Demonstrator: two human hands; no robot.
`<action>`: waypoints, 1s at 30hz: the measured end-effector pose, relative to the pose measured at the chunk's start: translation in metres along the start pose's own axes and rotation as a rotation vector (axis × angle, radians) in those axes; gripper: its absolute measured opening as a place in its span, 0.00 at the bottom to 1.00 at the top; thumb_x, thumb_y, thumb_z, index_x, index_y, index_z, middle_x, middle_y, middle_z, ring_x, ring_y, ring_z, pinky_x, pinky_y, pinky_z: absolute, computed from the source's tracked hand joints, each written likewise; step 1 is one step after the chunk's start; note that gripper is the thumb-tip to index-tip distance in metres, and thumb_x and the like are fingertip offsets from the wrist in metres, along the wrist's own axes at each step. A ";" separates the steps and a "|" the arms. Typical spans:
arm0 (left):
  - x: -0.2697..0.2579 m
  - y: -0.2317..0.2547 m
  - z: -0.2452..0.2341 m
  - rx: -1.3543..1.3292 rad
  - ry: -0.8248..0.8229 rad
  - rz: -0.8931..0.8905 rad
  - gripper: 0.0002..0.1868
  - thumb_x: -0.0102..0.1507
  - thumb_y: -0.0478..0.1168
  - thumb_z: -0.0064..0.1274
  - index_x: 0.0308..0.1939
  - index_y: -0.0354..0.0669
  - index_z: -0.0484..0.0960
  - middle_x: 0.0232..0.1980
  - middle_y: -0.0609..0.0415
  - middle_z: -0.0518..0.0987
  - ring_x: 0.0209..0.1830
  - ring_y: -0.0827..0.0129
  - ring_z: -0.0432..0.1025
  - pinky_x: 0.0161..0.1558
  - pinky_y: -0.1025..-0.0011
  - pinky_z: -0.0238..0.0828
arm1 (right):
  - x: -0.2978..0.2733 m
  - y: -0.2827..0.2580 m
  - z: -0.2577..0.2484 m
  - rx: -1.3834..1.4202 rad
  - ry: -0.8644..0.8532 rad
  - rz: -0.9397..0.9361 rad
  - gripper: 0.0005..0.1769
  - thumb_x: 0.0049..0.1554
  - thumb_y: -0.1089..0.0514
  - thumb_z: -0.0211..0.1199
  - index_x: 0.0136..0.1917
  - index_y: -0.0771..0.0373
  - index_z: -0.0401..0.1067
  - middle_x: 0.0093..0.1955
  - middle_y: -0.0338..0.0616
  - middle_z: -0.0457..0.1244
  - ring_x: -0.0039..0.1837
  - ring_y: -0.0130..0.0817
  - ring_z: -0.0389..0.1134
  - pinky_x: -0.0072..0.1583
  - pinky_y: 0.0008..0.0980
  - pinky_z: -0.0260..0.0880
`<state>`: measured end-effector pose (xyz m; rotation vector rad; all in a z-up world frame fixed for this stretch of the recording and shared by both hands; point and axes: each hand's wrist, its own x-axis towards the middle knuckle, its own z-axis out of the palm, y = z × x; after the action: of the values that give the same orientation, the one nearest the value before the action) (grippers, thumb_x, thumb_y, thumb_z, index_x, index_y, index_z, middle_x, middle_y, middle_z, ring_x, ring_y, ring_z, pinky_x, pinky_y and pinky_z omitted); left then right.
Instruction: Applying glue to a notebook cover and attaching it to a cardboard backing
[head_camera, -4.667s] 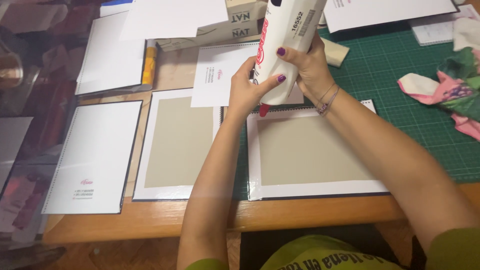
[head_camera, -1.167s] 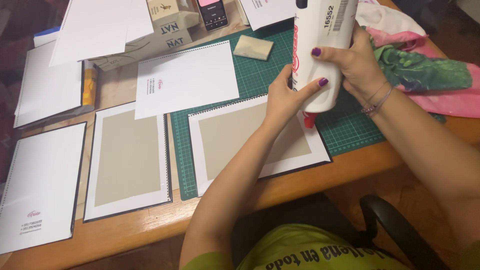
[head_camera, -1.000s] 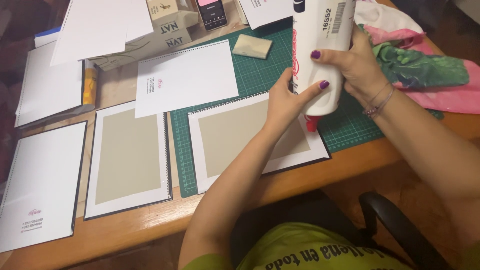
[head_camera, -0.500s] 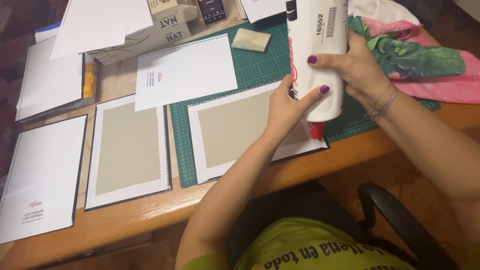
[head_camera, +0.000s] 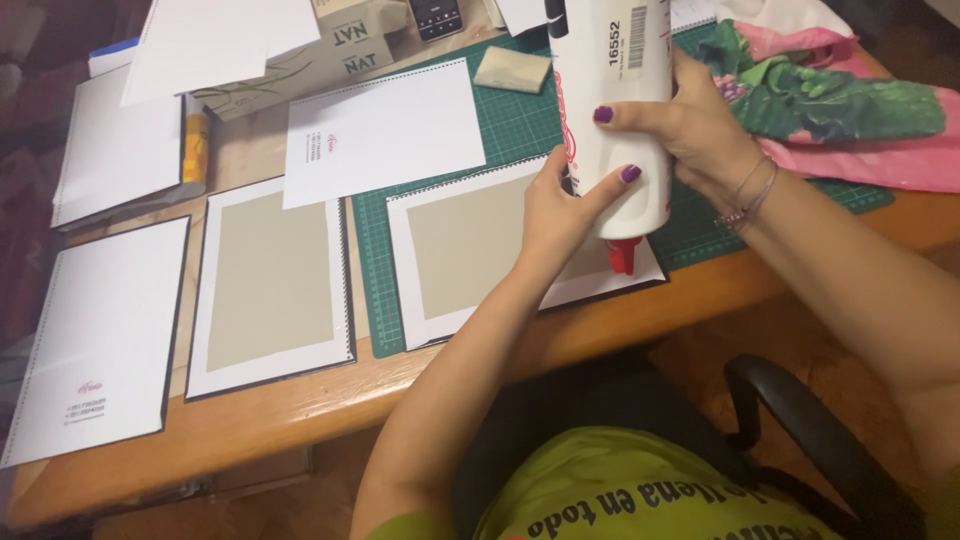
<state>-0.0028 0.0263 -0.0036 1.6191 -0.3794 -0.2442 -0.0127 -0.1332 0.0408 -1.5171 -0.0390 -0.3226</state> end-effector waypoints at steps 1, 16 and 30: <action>-0.001 0.001 -0.004 0.001 0.006 0.000 0.36 0.47 0.63 0.60 0.52 0.47 0.80 0.47 0.57 0.83 0.47 0.70 0.74 0.49 0.74 0.70 | 0.000 -0.001 0.004 0.001 -0.006 0.000 0.37 0.44 0.55 0.74 0.64 0.59 0.63 0.61 0.44 0.68 0.60 0.33 0.72 0.61 0.32 0.78; -0.024 0.000 -0.068 -0.001 0.128 -0.032 0.34 0.46 0.61 0.62 0.51 0.47 0.81 0.45 0.57 0.84 0.44 0.70 0.75 0.47 0.74 0.71 | 0.008 0.000 0.075 -0.001 -0.136 -0.007 0.38 0.44 0.54 0.74 0.65 0.62 0.63 0.63 0.45 0.68 0.63 0.36 0.72 0.62 0.34 0.78; -0.046 -0.007 -0.126 0.005 0.254 -0.030 0.36 0.47 0.61 0.62 0.53 0.46 0.80 0.46 0.57 0.86 0.46 0.71 0.77 0.48 0.75 0.72 | 0.015 0.004 0.143 0.082 -0.283 0.026 0.38 0.45 0.56 0.74 0.66 0.59 0.62 0.62 0.44 0.68 0.62 0.35 0.72 0.62 0.35 0.80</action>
<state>0.0032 0.1601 -0.0025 1.6384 -0.1608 -0.0586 0.0272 0.0047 0.0492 -1.4705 -0.2534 -0.0830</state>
